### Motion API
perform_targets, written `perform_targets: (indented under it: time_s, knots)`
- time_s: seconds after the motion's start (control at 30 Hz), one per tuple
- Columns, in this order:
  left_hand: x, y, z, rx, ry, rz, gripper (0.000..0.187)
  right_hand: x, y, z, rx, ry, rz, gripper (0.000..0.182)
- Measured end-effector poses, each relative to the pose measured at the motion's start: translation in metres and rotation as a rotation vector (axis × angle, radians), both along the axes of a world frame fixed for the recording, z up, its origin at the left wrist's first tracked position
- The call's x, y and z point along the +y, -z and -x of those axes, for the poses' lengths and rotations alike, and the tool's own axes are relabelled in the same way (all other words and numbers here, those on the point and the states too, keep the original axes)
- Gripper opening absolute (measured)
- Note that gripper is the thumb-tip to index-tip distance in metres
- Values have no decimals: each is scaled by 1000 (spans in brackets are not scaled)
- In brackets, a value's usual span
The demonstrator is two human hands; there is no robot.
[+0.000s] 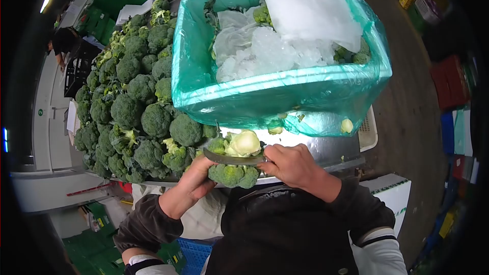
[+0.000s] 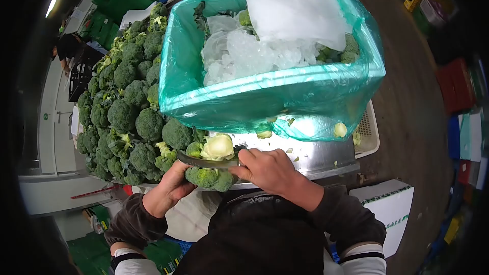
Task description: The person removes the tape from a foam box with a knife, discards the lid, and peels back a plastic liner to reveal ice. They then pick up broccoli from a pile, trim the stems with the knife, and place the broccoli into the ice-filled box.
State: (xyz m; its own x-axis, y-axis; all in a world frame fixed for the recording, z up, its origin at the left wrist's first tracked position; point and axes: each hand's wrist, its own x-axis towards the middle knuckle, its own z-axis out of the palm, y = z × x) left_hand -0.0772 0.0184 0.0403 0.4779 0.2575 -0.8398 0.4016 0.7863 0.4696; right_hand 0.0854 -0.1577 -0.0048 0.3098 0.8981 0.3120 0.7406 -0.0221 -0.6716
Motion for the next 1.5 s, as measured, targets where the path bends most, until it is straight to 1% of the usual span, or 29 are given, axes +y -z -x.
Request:
perform_targets:
  time_s: [0.13, 0.2, 0.23, 0.27, 0.3, 0.37, 0.5, 0.57, 0.63, 0.7, 0.73, 0.77, 0.83, 0.87, 0.9, 0.93, 0.97, 1.0, 1.03, 1.07, 1.1, 1.17, 1.2, 1.23, 1.3, 1.33, 1.37, 1.43, 1.5]
  knots:
    - [-18, -10, -11, -61, 67, -33, 49, -14, 5, -8, -32, 52, 56, 28]
    - [-22, -5, -13, -76, 40, -38, 53, -32, 30, -21, -205, 16, 87, 24]
    - [-21, -9, -9, -69, 41, -37, 53, -55, 61, -30, 278, 232, 270, 23]
    - [-16, -17, -5, -153, 85, -134, 55, -83, 79, -49, 89, 317, 486, 30]
    - [-12, -24, -5, -248, 115, -237, 57, -107, 81, -56, 240, 417, 662, 33]
    - [-5, -28, -13, -185, 76, -209, 66, -111, 65, -36, 325, 411, 631, 34]
    - [1, -2, -13, -226, 12, -190, 72, -67, 27, -28, 351, 374, 448, 29]
    - [9, 5, -4, -309, 45, -318, 78, -56, 18, -29, 376, 348, 299, 27]
    - [14, 4, 5, -289, -25, -342, 85, -53, 20, -30, 364, 339, 244, 23]
    - [29, 7, 19, -404, -149, -281, 90, -54, 31, -33, 277, 391, 311, 19]
    - [39, 5, 29, -383, -199, -248, 95, -57, 38, -32, 272, 356, 292, 19]
    - [51, 17, 45, -437, -257, -345, 66, -61, 45, -29, 310, 378, 310, 18]
    - [78, 32, 76, -566, -367, -188, 61, -45, 44, -25, 349, 375, 324, 17]
    - [80, 31, 77, -608, -435, -189, 60, -37, 35, -21, 450, 356, 307, 16]
    - [86, 34, 79, -666, -427, -145, 60, -28, 28, -14, 551, 343, 297, 17]
    - [86, 35, 82, -601, -442, -174, 62, -13, 26, -5, 584, 306, 164, 26]
    - [86, 37, 83, -535, -452, -197, 65, 8, 10, -3, 472, 195, 29, 39]
    - [87, 37, 80, -581, -376, -103, 71, 28, -1, 0, 564, 107, 41, 51]
    - [88, 37, 76, -630, -300, -10, 78, 46, -18, 2, 655, 54, 68, 55]
    - [87, 39, 78, -575, -242, -48, 89, 63, -32, 4, 747, 0, 94, 60]
    - [82, 32, 75, -507, -247, -34, 94, 79, -31, 6, 641, -71, -24, 66]
    - [79, 20, 62, -510, -159, -175, 92, 99, -28, 8, 595, -182, 41, 59]
    - [80, 11, 59, -477, -134, -194, 87, 101, -34, 9, 640, -174, 252, 41]
    - [83, 11, 59, -481, -146, -195, 87, 103, -31, 13, 634, -184, 258, 41]
    - [92, 11, 60, -238, 189, -732, 90, 102, -20, 21, 710, -129, 400, 22]
    - [95, 22, 70, -296, 305, -992, 78, 99, -16, 28, 747, -146, 441, 21]
    - [84, 3, 61, -260, 368, -1168, 75, 98, -11, 32, 779, -164, 474, 22]
    - [78, -16, 56, -324, 453, -1506, 74, 91, -31, 20, 1158, -131, 714, 17]
    - [105, -14, 74, -104, 406, -1980, 70, 58, -30, 4, 1339, -102, 588, 12]
